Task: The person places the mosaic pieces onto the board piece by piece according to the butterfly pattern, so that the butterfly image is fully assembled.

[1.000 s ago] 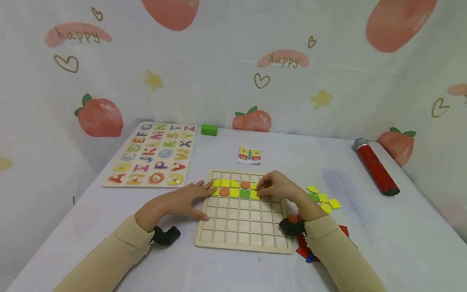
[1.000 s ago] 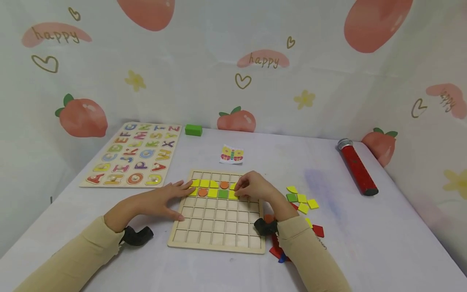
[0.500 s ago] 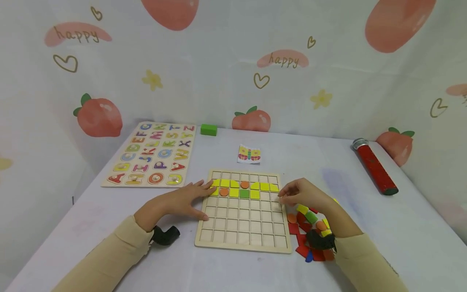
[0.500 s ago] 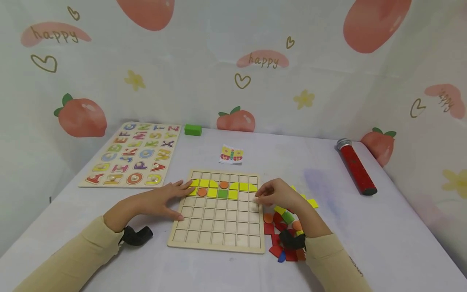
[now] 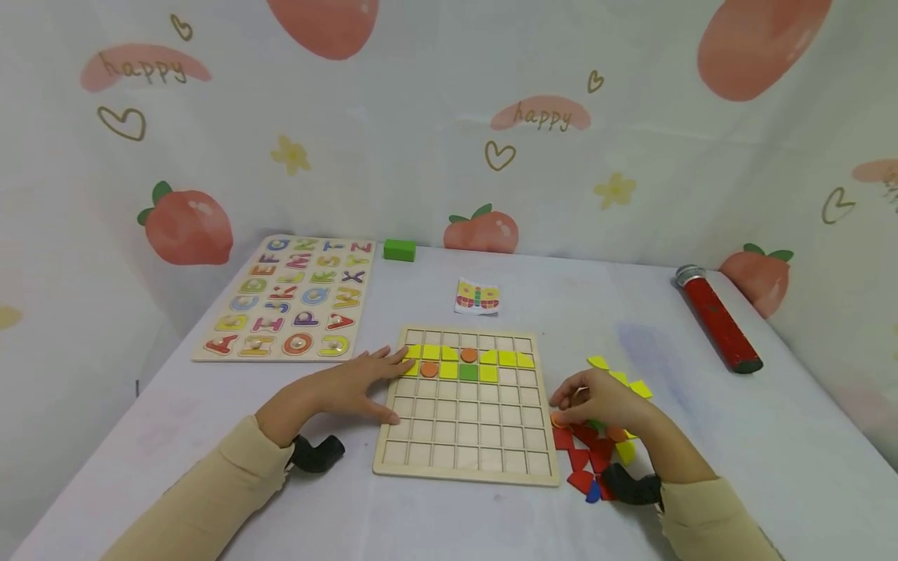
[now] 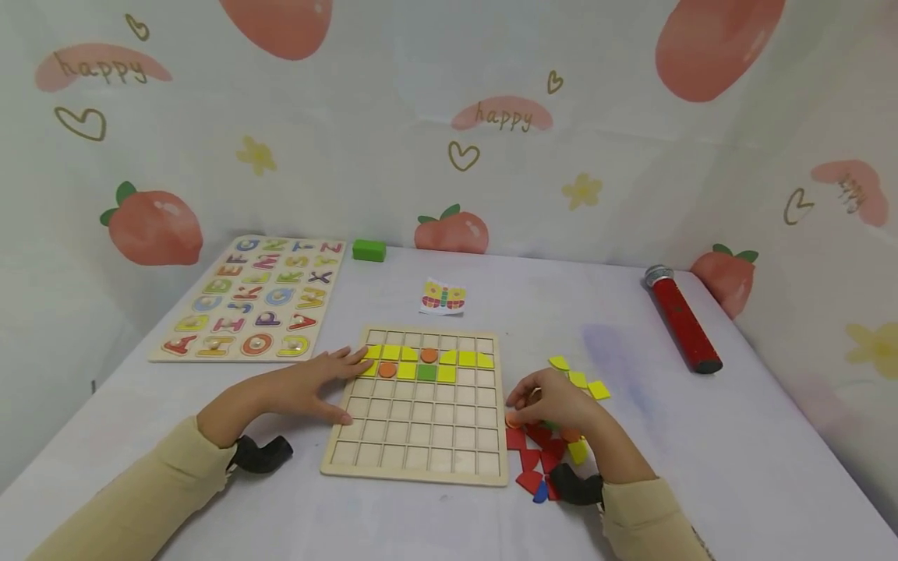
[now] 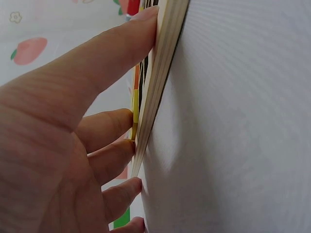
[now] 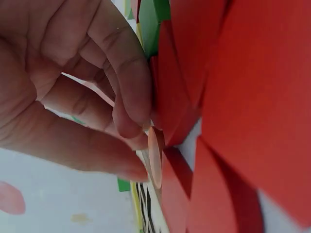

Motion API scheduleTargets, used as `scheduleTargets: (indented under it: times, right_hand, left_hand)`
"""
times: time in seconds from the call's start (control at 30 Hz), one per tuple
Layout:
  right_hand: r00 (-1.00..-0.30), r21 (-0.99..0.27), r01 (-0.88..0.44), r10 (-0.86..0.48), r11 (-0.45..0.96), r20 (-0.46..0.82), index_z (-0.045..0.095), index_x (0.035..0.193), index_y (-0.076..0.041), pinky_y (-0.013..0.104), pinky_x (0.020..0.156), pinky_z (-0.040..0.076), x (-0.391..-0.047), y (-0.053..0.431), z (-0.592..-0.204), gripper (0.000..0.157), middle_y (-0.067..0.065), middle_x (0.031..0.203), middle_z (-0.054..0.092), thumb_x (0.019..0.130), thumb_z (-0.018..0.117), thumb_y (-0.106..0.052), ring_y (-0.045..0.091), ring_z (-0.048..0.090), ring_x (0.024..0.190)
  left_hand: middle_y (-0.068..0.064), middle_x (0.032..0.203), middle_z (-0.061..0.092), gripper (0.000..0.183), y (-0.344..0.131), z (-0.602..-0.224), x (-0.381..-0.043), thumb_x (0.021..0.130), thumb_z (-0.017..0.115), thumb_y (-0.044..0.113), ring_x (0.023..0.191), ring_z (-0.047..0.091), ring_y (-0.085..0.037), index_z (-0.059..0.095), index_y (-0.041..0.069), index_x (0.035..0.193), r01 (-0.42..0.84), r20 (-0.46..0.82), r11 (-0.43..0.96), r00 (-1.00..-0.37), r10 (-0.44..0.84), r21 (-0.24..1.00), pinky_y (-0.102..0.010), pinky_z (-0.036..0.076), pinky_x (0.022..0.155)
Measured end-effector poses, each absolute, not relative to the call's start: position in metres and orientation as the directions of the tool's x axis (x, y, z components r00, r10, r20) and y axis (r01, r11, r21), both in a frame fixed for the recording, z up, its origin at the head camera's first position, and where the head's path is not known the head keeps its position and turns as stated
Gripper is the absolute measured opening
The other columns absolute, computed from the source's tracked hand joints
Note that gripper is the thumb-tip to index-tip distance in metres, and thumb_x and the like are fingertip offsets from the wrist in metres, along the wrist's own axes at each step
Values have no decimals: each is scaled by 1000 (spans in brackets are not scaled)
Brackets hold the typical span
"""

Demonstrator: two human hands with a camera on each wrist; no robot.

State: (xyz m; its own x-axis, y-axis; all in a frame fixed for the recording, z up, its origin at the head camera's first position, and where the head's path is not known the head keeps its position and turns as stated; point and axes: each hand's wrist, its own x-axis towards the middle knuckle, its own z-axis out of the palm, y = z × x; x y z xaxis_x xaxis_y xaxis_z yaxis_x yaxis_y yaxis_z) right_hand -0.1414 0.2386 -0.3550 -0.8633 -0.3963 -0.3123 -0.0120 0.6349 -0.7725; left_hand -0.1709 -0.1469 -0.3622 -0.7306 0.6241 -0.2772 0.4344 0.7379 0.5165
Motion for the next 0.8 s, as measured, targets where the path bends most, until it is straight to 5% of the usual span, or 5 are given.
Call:
scheduleTargets:
  times: [0.37,0.8]
  right_hand:
    - [-840,-762,-98,-463,640,-281,65,95,2,21,55,44,-142,242,-359,24,3,73,56,79,73,-13,13,47,65]
    - [-843,-743,-79,-442,665,-306,61,90,0,23,59,47,-144,241,-357,24,3,75,57,78,75,-17,17,51,69]
  left_hand:
    - [1,157,15,88,-147,-362,-171,74,71,51,146,6,-30,31,20,146,434,-277,743,-735,619,509,-52,9,118]
    - [-3,157,14,89,-148,-362,-171,75,71,51,145,6,-33,30,17,147,448,-268,730,-725,635,516,-54,8,117]
